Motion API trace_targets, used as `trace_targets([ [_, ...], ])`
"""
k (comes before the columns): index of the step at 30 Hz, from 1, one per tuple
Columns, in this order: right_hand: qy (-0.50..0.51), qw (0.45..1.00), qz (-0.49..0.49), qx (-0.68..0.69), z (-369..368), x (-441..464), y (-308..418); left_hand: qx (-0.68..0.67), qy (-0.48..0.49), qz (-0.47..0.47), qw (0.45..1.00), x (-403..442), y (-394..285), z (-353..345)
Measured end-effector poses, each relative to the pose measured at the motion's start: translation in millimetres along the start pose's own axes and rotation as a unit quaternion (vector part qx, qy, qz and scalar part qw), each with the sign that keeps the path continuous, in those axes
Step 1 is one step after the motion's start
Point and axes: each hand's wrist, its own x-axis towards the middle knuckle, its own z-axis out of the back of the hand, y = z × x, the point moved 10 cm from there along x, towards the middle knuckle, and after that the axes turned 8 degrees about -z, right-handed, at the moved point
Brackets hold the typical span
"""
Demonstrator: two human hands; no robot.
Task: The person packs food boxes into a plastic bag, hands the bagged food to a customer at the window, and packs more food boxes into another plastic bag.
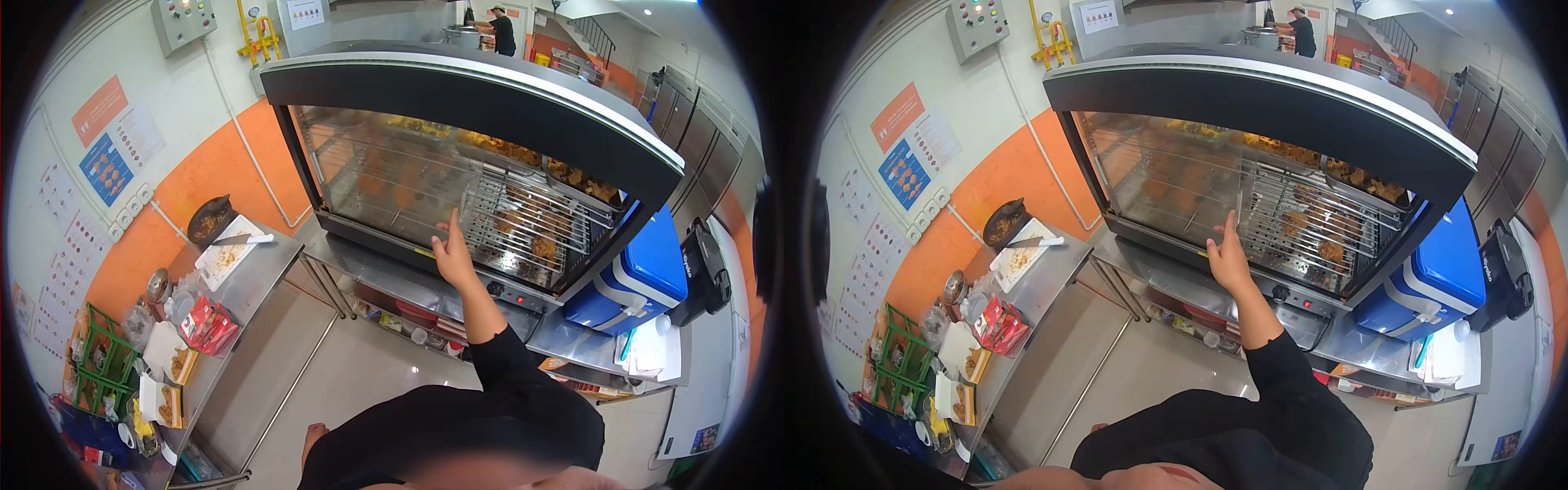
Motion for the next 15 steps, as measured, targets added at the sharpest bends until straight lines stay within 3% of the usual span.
trace_targets([
  [7,0.002,0.998,-0.012,0.06,7,2,-6,-0.004,-0.002,-0.011,1.0,-2,3,4],
  [9,0.0,0.993,-0.071,0.092,17,0,-12,-0.007,-0.004,-0.018,1.0,-2,5,5],
  [15,-0.054,0.98,-0.097,0.163,78,-27,-32,-0.01,-0.021,-0.003,1.0,-12,-3,14],
])
